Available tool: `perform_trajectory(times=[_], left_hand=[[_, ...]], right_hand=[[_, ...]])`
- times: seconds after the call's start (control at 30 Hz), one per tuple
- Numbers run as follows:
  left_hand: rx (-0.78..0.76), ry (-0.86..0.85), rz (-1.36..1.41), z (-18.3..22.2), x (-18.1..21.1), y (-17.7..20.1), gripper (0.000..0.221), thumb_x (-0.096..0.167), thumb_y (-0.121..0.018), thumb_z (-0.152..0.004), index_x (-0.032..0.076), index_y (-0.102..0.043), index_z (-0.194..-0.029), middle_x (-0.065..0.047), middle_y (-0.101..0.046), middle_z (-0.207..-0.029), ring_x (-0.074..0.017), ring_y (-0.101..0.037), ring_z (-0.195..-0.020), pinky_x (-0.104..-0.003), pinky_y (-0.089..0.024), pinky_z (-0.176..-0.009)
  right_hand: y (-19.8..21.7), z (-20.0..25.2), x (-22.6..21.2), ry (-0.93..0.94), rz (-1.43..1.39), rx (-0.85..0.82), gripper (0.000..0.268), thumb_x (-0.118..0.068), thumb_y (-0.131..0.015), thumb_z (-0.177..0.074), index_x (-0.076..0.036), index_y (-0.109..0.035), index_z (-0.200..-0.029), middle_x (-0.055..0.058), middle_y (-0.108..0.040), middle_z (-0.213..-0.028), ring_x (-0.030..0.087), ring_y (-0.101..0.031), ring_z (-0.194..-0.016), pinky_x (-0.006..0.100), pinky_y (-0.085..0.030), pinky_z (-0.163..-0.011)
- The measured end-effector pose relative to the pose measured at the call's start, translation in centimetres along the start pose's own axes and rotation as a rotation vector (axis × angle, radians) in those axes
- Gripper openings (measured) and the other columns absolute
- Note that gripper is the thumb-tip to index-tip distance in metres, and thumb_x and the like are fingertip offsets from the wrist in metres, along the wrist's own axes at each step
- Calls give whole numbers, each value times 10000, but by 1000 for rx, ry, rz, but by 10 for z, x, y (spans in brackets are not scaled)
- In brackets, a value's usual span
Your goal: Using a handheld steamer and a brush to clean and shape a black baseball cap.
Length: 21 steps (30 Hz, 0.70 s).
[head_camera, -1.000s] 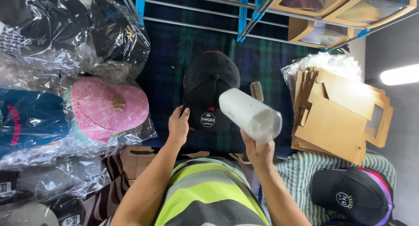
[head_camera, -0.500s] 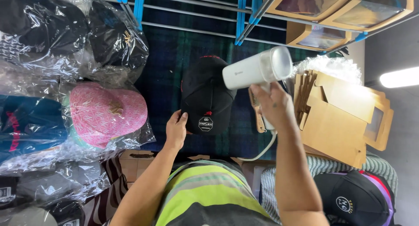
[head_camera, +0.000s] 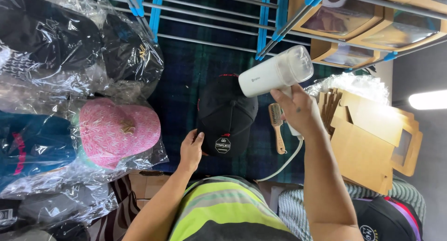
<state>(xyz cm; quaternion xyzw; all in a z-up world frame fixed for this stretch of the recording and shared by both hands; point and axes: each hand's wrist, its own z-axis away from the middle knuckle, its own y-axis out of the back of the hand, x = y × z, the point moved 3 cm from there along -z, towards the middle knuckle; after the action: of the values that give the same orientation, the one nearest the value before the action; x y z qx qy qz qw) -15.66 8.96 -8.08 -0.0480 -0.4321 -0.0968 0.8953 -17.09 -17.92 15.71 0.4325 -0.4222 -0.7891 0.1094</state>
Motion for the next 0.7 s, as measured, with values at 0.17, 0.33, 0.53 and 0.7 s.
perform_trajectory(times=[0.17, 0.33, 0.53, 0.7], left_hand=[[29, -48, -221, -5, 2, 10, 420, 330, -540, -1028, 68, -608, -1349, -205, -669, -1122, -361, -687, -949, -458, -605, -775], [156, -571, -421, -5, 82, 2, 507, 313, -528, -1046, -12, -543, -1434, -276, -620, -1224, -449, -627, -1160, -540, -531, -956], [-266, -899, -540, -78, 167, -52, 503, 445, -418, -1110, 91, -655, -1377, -119, -645, -1383, -360, -469, -1404, -466, -378, -1164], [-406, -495, -742, -129, 164, -64, 433, 534, -471, -1015, 289, -710, -1280, -40, -710, -1263, -337, -617, -1233, -446, -486, -1068]], right_hand=[[6, 29, 26, 8, 0, -1, 476, -484, -643, -981, -41, -667, -1153, 151, -666, -626, 310, -726, -635, 465, -590, -651], [4, 23, 20, 219, 36, 32, 401, -358, -769, -917, 16, -688, -1037, 221, -659, -618, 350, -719, -591, 469, -577, -583], [-6, -8, -11, 686, 169, 74, 504, -442, -687, -975, 48, -643, -1082, 223, -707, -737, 425, -722, -713, 522, -597, -634], [9, -7, 26, 664, 188, 20, 452, -405, -783, -884, -3, -645, -1039, 206, -701, -702, 412, -728, -704, 496, -584, -598]])
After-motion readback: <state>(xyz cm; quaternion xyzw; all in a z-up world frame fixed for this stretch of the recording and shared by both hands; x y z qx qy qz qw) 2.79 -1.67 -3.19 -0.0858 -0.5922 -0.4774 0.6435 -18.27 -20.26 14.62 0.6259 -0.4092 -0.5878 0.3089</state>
